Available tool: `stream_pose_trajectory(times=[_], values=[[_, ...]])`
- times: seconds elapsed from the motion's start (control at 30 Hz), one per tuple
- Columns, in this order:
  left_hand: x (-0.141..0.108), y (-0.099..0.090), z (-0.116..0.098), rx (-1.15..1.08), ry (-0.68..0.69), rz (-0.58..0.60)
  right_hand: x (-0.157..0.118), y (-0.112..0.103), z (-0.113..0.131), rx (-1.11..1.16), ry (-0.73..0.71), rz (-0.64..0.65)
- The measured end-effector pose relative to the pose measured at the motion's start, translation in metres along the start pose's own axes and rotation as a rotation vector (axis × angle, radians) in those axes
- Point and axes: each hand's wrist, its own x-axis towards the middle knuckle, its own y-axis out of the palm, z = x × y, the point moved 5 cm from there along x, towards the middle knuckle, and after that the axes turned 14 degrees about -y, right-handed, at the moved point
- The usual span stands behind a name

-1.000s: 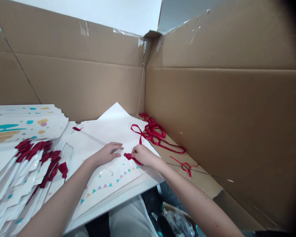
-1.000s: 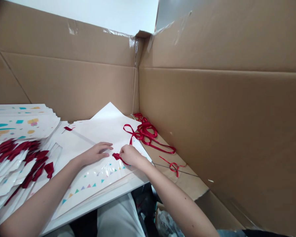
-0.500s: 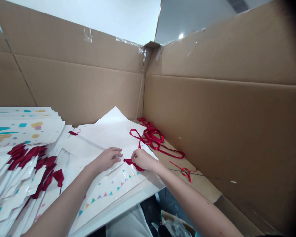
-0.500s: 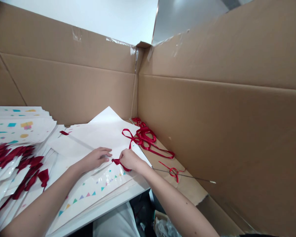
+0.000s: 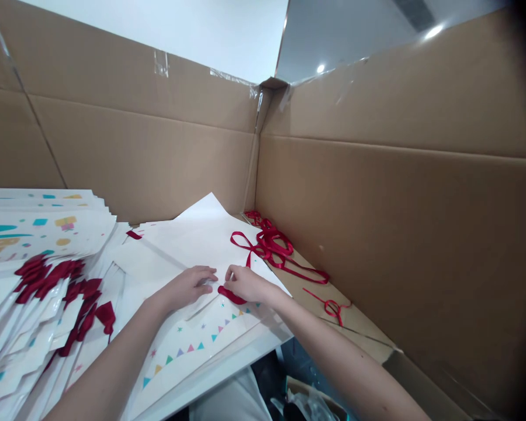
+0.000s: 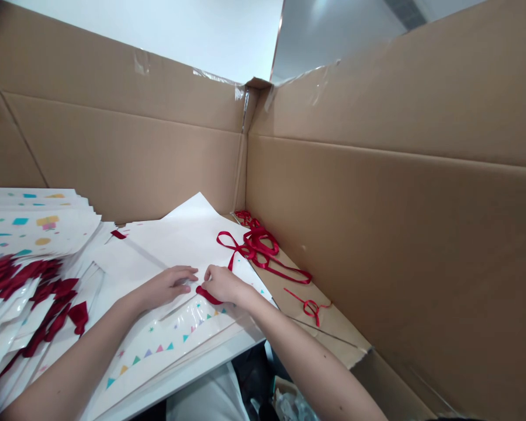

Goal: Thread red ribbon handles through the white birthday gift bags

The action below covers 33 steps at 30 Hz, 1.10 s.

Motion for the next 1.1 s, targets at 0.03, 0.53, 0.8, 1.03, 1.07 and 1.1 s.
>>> stream_pose_trajectory(times=[0.03,0.53,0.8,1.03,1.07,1.1], values=[[-0.001,-0.001,0.001,-0.001,-0.009,0.0,-0.005,-0.005,-0.001,-0.012,0.007,0.026],[-0.003,-0.003,0.0,0.07,-0.013,-0.021,-0.024,0.004,-0.005,-0.009,-0.151,-0.076],[-0.006,-0.009,0.002,0.162,-0.022,-0.059,-0.048,-0.009,-0.008,-0.179,-0.091,-0.08],[-0.007,-0.009,0.002,0.245,-0.003,-0.091,-0.049,-0.005,-0.004,-0.188,-0.043,-0.085],[-0.008,-0.009,0.001,0.243,-0.002,-0.098,-0.044,-0.002,0.0,-0.204,-0.041,-0.088],[-0.008,-0.01,0.002,0.241,-0.009,-0.104,-0.038,0.001,0.003,-0.224,-0.037,-0.09]])
